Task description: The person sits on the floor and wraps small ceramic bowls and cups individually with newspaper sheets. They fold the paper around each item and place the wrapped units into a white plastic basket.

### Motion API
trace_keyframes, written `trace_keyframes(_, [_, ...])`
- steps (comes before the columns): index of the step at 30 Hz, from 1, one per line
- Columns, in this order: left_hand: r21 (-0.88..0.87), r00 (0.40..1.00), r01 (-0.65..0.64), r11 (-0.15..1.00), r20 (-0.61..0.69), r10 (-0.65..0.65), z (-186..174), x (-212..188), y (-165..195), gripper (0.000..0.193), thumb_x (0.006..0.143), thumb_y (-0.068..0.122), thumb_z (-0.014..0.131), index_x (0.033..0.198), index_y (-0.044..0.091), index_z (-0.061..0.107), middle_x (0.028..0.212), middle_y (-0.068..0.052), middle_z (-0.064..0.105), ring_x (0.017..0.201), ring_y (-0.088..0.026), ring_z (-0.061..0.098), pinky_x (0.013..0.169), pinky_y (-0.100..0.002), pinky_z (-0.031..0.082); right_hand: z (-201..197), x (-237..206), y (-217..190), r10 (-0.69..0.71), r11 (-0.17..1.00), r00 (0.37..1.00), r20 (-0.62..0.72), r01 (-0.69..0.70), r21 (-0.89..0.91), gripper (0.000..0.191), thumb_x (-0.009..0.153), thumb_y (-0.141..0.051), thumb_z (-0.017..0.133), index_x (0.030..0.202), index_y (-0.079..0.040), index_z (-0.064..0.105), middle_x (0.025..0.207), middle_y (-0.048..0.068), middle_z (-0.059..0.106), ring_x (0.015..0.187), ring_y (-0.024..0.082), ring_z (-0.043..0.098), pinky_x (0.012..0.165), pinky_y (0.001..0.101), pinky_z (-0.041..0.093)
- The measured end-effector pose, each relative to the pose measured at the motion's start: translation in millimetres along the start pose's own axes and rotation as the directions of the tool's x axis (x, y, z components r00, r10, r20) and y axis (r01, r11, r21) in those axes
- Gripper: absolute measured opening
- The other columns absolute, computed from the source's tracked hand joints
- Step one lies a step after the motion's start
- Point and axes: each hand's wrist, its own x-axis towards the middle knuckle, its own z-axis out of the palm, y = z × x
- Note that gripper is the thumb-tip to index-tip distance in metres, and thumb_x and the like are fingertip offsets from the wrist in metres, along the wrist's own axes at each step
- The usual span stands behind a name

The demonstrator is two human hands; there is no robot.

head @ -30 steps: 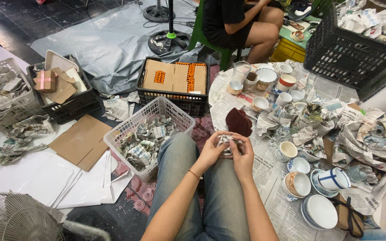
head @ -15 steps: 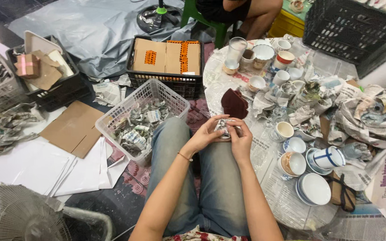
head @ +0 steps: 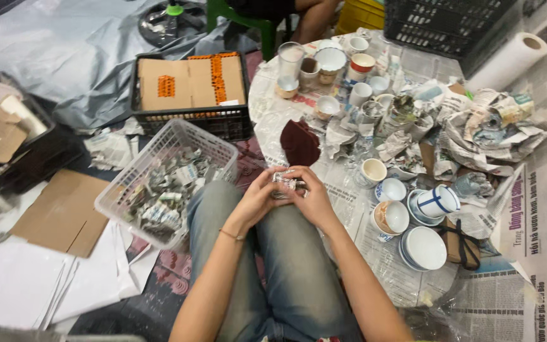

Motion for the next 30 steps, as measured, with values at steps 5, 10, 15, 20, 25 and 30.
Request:
trace_keyframes(5, [-0.126, 0.969, 0.122, 0.985, 0.229, -0.091, 15.8, 18.3, 16.1, 0.059, 0.098, 0.002, 0.052, 0.156, 0.002, 0.039, 0.123, -0.014, 0.064, 0.110, -0.023, 0.069, 0.102, -0.043, 0.059, -32.6, 5.5, -3.9, 0.029, 0.999, 1.000, -0.004, -0.029, 0.020, 0.033, 0.087, -0.007, 0.079, 0.117, -0.007, 0.067, 0.133, 0.009, 0.060, 0.112, 0.018, 0.065, 0.083, 0.0296, 0.056])
trace_keyframes(10, [-0.051, 0.968, 0.136, 0.989, 0.220, -0.121, 38.3, 64.2, 10.3, 0.048, 0.102, 0.008, 0.051, 0.150, 0.006, 0.045, 0.118, -0.012, 0.064, 0.103, -0.020, 0.071, 0.096, -0.040, 0.060, -58.0, 20.4, 9.3, -0.150, 0.969, 0.981, -0.121, 0.121, -0.217, 0.022, 0.091, -0.006, 0.079, 0.110, -0.005, 0.067, 0.134, 0.010, 0.060, 0.120, 0.021, 0.065, 0.094, 0.0309, 0.057])
trace_keyframes(15, [0.139, 0.988, 0.085, 0.987, 0.114, -0.101, 53.7, 110.5, -7.5, 0.034, 0.106, 0.009, 0.054, 0.140, 0.006, 0.053, 0.108, -0.008, 0.062, 0.096, -0.016, 0.070, 0.088, -0.036, 0.063, -78.0, 35.1, 26.4, -0.006, 0.979, 0.972, -0.233, -0.042, -0.199, 0.010, 0.090, -0.006, 0.075, 0.098, -0.004, 0.069, 0.136, 0.011, 0.058, 0.104, 0.016, 0.068, 0.074, 0.0268, 0.060])
trace_keyframes(20, [0.141, 0.997, 0.060, 0.988, 0.036, -0.065, 60.9, 142.4, -30.2, 0.028, 0.104, 0.008, 0.054, 0.132, 0.008, 0.056, 0.107, -0.008, 0.064, 0.094, -0.015, 0.071, 0.082, -0.032, 0.064, -96.3, 47.7, 38.9, 0.041, 0.970, 0.972, -0.232, -0.094, -0.222, 0.017, 0.092, -0.002, 0.072, 0.105, -0.002, 0.062, 0.138, 0.011, 0.059, 0.094, 0.014, 0.064, 0.074, 0.0276, 0.057])
trace_keyframes(25, [0.185, 0.997, -0.077, 0.980, 0.047, 0.069, 74.3, 164.4, -56.3, 0.019, 0.102, -0.001, 0.055, 0.120, 0.006, 0.059, 0.120, -0.004, 0.066, 0.095, -0.013, 0.068, 0.077, -0.029, 0.064, -113.9, 61.9, 35.8, 0.003, 0.999, 0.971, -0.239, 0.009, 0.050, 0.046, 0.091, 0.000, 0.068, 0.120, -0.006, 0.033, 0.140, 0.009, 0.055, 0.113, 0.016, 0.064, 0.081, 0.0263, 0.057])
trace_keyframes(30, [0.209, 0.980, -0.190, 0.959, 0.100, 0.173, 76.9, 195.4, -65.8, 0.020, 0.101, -0.003, 0.055, 0.119, 0.003, 0.061, 0.129, -0.007, 0.063, 0.115, -0.017, 0.065, 0.086, -0.035, 0.061, -146.2, 84.1, 27.3, 0.168, 0.969, 0.972, -0.162, -0.193, -0.152, 0.034, 0.090, 0.001, 0.065, 0.122, -0.007, 0.054, 0.140, 0.008, 0.055, 0.110, 0.019, 0.066, 0.084, 0.0287, 0.062])
